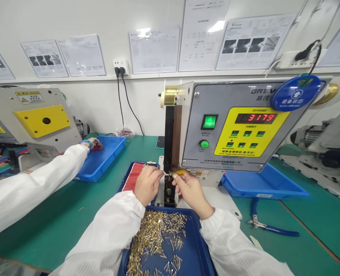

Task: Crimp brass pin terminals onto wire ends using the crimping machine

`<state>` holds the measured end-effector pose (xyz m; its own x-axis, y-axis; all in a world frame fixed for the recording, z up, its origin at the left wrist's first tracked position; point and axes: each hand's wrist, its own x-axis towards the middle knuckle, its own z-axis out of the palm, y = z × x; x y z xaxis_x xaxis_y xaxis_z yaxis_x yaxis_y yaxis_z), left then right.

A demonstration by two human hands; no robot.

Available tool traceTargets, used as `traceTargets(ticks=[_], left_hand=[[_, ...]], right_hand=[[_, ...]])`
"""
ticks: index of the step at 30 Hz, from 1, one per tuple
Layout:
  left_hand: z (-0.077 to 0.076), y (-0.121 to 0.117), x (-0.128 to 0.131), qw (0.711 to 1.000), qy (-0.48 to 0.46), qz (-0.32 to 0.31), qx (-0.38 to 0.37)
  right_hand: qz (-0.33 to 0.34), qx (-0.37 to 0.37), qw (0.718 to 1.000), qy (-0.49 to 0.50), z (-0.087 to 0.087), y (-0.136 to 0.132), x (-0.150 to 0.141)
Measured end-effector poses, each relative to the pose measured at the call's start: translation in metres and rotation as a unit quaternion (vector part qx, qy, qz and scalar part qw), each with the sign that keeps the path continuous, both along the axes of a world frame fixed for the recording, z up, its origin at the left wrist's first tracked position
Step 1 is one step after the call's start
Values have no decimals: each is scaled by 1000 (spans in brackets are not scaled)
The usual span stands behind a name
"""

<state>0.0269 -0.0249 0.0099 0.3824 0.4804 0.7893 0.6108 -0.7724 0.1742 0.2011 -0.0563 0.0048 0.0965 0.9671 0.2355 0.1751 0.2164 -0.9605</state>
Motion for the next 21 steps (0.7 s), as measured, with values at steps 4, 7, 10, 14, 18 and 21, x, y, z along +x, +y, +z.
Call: traceTargets(ticks=[4, 7, 10, 14, 18, 21], left_hand=[[1, -1, 1, 1000, -4, 5, 6], [2, -2, 1, 1000, -7, 6, 5], [2, -2, 1, 1000, -8, 3, 6], [1, -1, 1, 1000, -5, 9, 8], [0, 0, 1, 1000, 7, 16, 7], [0, 0, 1, 1000, 13, 20, 2]], right_hand=[[1, 3, 1000, 7, 2, -1, -1], [-1, 5, 1000, 2, 2, -1, -1], [-6, 3, 1000, 5, 1, -2, -1], [-22, 4, 1000, 11, 2, -2, -4], [-40, 23, 999, -1, 2, -3, -7], [-47, 31, 998, -12, 2, -3, -8]])
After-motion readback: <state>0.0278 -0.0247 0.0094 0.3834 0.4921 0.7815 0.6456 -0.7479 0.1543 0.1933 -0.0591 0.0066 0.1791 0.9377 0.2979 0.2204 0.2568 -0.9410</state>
